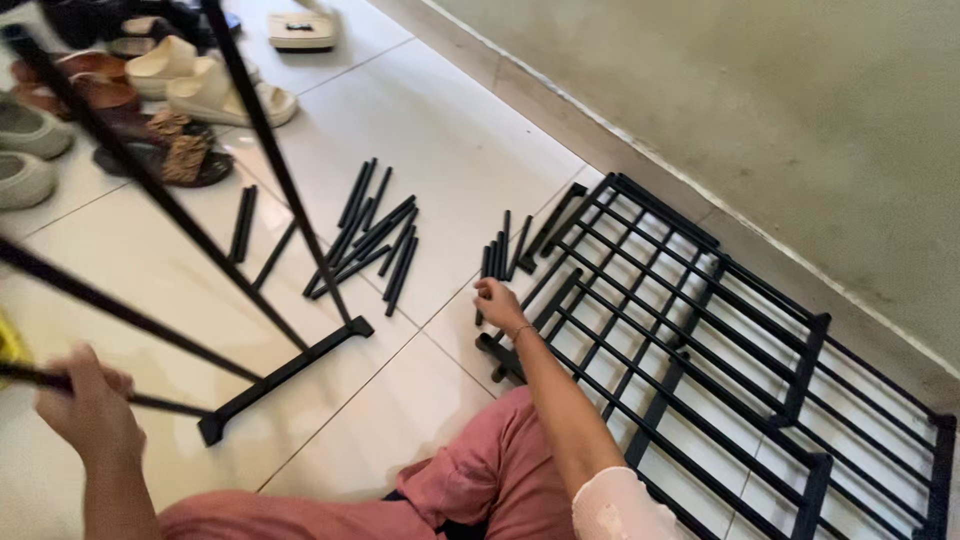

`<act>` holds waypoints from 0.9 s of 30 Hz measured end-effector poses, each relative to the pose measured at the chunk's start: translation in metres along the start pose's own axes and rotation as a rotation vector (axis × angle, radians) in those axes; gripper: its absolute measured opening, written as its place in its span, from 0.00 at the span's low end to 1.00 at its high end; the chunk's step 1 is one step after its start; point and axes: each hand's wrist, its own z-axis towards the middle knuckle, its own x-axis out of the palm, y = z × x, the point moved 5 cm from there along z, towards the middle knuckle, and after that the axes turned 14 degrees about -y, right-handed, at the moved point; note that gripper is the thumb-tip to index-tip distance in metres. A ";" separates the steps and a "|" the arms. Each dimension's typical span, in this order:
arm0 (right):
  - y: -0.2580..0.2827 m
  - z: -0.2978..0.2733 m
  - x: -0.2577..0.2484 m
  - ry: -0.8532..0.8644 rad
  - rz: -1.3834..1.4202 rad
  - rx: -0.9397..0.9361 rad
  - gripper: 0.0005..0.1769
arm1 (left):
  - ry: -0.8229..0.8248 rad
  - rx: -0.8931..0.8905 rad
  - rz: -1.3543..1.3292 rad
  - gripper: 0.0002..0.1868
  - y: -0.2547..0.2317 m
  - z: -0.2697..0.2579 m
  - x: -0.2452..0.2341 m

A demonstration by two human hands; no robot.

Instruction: The person assembles a black metal rack by inserting vertical rods into a base frame and attaching horizontal bars to form a grid. The person works on the floor, handling multiple rods and frames to build the structure.

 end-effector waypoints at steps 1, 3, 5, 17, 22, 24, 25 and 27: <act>-0.013 0.006 -0.015 -0.045 -0.025 0.001 0.20 | -0.015 -0.030 0.008 0.25 0.020 -0.009 -0.006; -0.029 0.018 -0.041 -0.136 -0.075 0.004 0.20 | -0.037 -0.075 0.030 0.26 0.049 -0.016 -0.012; -0.034 0.031 -0.059 -0.224 -0.196 -0.042 0.20 | -0.053 -0.096 0.069 0.26 0.066 -0.015 -0.017; -0.060 0.116 -0.044 -0.350 -0.445 0.246 0.22 | -0.113 -0.069 0.183 0.25 0.096 0.029 -0.009; -0.070 0.123 -0.043 -0.563 -0.362 0.431 0.19 | -0.115 -0.050 0.215 0.25 0.107 0.037 -0.016; -0.069 0.135 -0.047 -0.631 -0.292 0.390 0.21 | -0.110 -0.031 0.223 0.25 0.108 0.045 -0.015; -0.074 0.134 -0.045 -0.635 -0.086 0.491 0.16 | -0.108 -0.026 0.228 0.25 0.105 0.045 -0.021; -0.082 0.131 -0.043 -0.630 0.331 0.680 0.12 | -0.104 -0.018 0.233 0.24 0.100 0.042 -0.030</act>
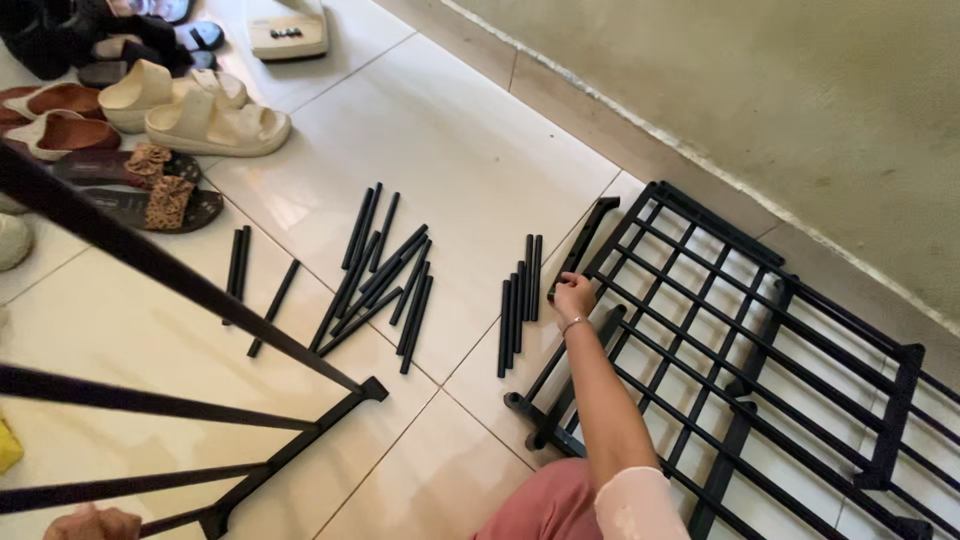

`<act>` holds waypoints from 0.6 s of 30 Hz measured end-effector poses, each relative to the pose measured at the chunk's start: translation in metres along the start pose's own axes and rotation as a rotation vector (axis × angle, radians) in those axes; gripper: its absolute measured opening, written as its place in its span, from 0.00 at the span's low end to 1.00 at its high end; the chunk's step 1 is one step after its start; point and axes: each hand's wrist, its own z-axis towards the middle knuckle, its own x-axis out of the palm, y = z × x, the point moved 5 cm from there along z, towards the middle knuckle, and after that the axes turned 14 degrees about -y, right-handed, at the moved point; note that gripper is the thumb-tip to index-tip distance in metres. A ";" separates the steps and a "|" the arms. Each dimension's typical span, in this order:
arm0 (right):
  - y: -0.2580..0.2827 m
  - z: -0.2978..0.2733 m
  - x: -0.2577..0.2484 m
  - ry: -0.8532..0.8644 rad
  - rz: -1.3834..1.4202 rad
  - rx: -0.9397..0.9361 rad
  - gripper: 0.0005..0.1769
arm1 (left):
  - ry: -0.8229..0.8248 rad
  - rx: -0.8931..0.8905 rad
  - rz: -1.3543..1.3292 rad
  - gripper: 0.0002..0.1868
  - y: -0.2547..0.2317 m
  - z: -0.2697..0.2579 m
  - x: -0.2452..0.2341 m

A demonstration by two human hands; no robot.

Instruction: The person assembles a black metal rack by inserting vertical rods into a base frame and attaching horizontal bars to form a grid. The person works on the floor, handling multiple rods and frames to build the structure.

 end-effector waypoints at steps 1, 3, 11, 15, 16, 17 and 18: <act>0.008 0.000 -0.002 0.005 0.054 -0.067 0.13 | 0.006 0.003 -0.004 0.24 -0.001 -0.003 -0.001; 0.034 -0.004 -0.008 0.013 0.172 -0.210 0.16 | 0.014 0.016 -0.030 0.24 0.000 -0.009 -0.001; 0.137 -0.102 -0.079 0.029 0.542 -0.565 0.29 | 0.037 -0.033 -0.086 0.22 0.004 -0.031 -0.002; 0.213 -0.186 -0.119 0.323 0.666 -0.602 0.35 | 0.130 -0.092 -0.044 0.19 -0.018 -0.026 0.006; 0.231 -0.207 -0.129 0.392 0.684 -0.620 0.34 | 0.160 -0.092 -0.071 0.19 -0.032 -0.029 0.005; 0.248 -0.227 -0.138 0.462 0.700 -0.638 0.33 | 0.178 -0.070 -0.102 0.16 -0.051 -0.029 0.004; 0.261 -0.248 -0.144 0.536 0.709 -0.657 0.33 | 0.192 -0.053 -0.132 0.13 -0.069 -0.028 0.004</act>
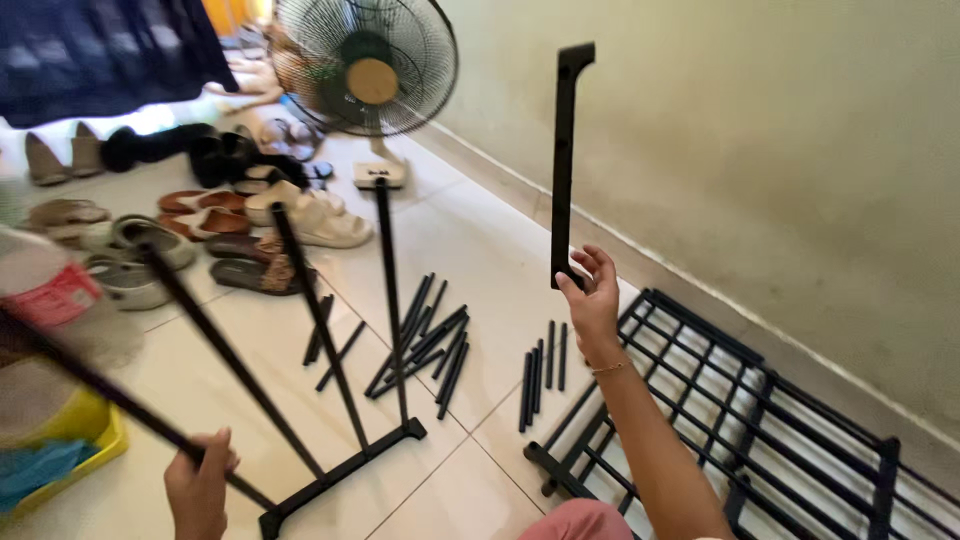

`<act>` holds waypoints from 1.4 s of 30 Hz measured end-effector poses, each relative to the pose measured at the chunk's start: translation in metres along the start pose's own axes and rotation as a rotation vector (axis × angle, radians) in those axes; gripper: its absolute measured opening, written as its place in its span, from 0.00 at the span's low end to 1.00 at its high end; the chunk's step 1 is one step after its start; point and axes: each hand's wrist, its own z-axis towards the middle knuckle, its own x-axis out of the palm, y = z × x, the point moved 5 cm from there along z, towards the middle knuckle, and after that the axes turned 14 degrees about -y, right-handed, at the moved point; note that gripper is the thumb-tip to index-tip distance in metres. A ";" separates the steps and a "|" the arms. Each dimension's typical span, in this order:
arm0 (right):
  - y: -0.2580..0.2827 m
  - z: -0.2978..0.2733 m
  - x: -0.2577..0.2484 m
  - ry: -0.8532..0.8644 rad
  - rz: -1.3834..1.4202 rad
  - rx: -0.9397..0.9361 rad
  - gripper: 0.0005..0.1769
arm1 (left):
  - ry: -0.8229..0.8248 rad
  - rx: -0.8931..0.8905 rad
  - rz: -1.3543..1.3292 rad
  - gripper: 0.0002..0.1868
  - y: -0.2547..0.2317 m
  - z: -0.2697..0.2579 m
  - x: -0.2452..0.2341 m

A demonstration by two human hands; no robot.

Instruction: The person assembles a black metal rack by inserting vertical rods into a base frame and attaching horizontal bars to form a grid. The person works on the floor, handling multiple rods and frames to build the structure.

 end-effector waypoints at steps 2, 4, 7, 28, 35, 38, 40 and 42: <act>0.034 -0.013 0.025 0.107 0.026 -0.068 0.31 | 0.021 0.044 -0.039 0.09 -0.044 0.004 0.013; 0.057 -0.024 0.047 0.177 0.036 -0.117 0.30 | 0.048 0.144 -0.034 0.07 -0.097 0.008 0.025; 0.084 -0.037 0.074 0.234 0.027 -0.214 0.30 | 0.136 0.335 -0.111 0.11 -0.181 0.011 0.042; 0.264 -0.107 0.247 0.725 -0.482 -1.143 0.18 | 0.096 0.662 0.017 0.53 -0.396 0.012 0.048; 0.253 -0.096 0.257 0.759 -0.448 -0.987 0.18 | 0.174 0.602 -0.212 0.53 -0.391 0.019 0.041; 0.249 -0.093 0.259 0.752 -0.480 -0.987 0.18 | 0.236 0.553 -0.200 0.41 -0.384 0.022 0.042; 0.249 -0.088 0.262 0.740 -0.511 -0.993 0.18 | 0.263 0.492 -0.223 0.36 -0.379 0.024 0.041; 0.246 -0.086 0.265 0.734 -0.566 -0.982 0.17 | 0.279 0.463 -0.258 0.34 -0.377 0.025 0.041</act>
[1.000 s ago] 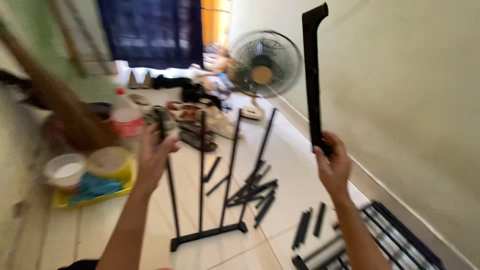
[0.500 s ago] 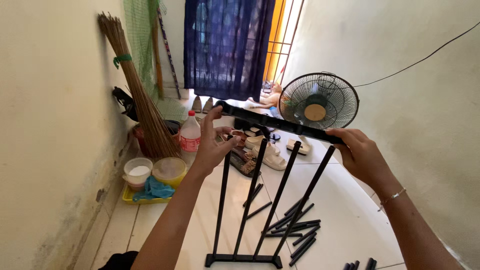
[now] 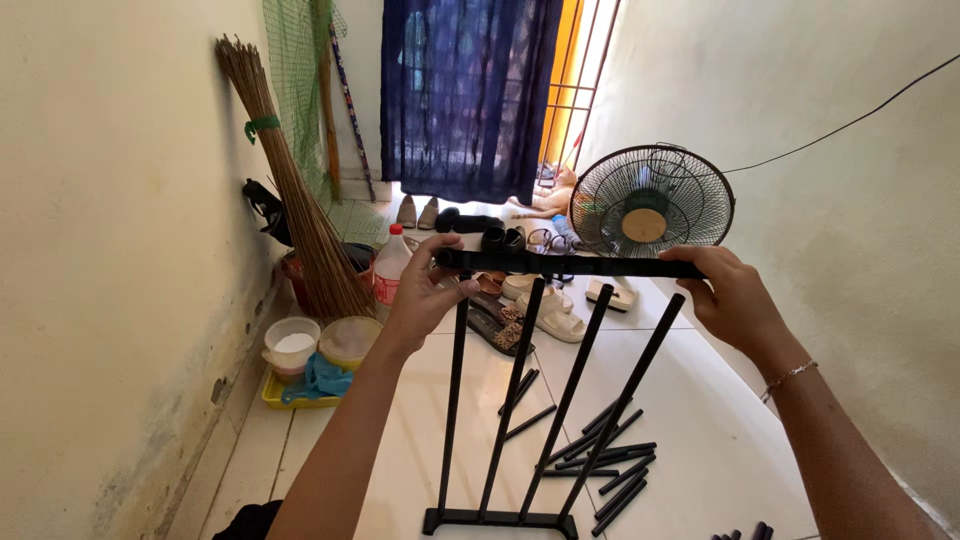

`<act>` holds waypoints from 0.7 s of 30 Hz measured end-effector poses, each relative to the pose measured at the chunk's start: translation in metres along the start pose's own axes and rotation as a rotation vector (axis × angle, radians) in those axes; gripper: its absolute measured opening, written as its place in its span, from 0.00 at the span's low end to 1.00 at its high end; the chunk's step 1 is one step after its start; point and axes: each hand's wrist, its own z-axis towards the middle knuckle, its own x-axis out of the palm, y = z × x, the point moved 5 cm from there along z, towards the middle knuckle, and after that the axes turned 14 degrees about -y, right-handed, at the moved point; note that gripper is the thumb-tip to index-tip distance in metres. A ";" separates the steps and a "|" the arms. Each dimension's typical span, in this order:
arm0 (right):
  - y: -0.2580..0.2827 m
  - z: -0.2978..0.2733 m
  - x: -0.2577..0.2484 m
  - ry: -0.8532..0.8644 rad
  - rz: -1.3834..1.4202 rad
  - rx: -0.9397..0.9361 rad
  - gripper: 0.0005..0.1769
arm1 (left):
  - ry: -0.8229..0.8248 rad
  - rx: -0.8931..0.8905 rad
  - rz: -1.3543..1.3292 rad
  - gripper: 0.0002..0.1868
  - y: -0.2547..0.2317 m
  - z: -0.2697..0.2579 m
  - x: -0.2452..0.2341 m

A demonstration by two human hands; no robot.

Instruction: The person assembles a black metal rack by inserting vertical rods into a base frame and attaching horizontal bars to form a grid. The person works on the floor, handling multiple rods and frames to build the structure.

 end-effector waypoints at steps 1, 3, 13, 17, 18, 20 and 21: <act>-0.002 0.000 0.001 0.010 -0.021 0.012 0.17 | 0.004 0.008 -0.001 0.33 0.000 0.000 0.001; -0.001 -0.002 0.000 -0.023 0.018 -0.013 0.18 | 0.011 0.026 -0.003 0.32 -0.001 0.001 0.001; -0.004 -0.007 0.003 0.029 -0.042 0.065 0.19 | 0.017 0.029 -0.014 0.25 0.002 0.000 0.002; 0.013 -0.004 0.001 -0.005 -0.067 -0.101 0.24 | -0.030 0.029 0.019 0.22 0.004 0.000 0.004; 0.016 -0.003 0.002 -0.005 -0.096 -0.115 0.24 | -0.040 0.038 0.036 0.21 0.004 0.001 0.005; 0.021 -0.002 0.004 -0.006 -0.141 -0.150 0.25 | -0.053 0.083 0.035 0.20 0.002 0.000 0.005; 0.024 -0.002 0.006 -0.009 -0.158 -0.172 0.25 | -0.059 0.105 0.034 0.20 0.001 0.000 0.004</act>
